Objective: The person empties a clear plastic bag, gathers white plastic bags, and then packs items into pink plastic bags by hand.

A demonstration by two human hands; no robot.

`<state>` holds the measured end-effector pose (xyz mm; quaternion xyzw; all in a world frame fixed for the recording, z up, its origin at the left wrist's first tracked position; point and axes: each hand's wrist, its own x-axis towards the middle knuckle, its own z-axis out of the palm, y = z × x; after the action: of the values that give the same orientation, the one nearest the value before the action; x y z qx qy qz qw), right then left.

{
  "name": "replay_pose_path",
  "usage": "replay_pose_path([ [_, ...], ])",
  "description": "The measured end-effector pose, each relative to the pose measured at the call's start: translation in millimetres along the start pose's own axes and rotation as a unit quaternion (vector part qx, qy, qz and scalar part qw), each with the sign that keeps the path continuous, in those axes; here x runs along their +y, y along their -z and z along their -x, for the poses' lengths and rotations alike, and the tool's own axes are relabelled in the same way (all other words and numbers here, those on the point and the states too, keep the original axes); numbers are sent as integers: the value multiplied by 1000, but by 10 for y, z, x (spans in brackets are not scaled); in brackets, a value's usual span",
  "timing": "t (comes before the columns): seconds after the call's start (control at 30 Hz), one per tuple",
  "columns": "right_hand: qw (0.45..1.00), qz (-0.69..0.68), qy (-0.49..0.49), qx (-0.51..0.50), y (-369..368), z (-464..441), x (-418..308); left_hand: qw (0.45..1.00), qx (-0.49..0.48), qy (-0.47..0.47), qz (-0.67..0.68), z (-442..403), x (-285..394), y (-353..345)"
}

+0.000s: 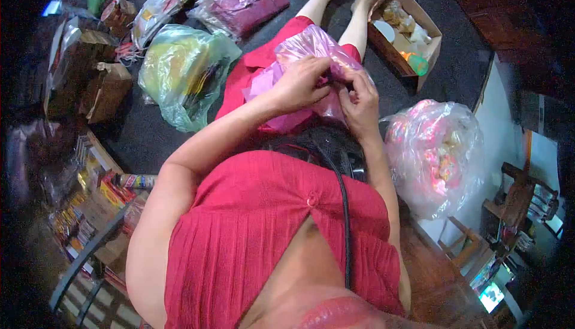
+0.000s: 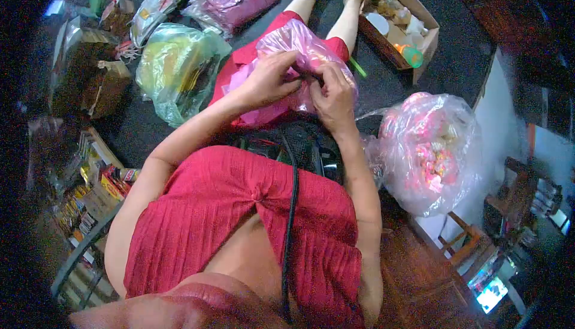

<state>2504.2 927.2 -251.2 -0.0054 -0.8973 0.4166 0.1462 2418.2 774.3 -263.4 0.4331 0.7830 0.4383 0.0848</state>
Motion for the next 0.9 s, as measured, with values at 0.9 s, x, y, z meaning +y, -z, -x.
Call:
replay_pose_path([
  [0.9,965,-181,-129,-141,18,-68,256,996,46,-66,29,82,-109,-115],
])
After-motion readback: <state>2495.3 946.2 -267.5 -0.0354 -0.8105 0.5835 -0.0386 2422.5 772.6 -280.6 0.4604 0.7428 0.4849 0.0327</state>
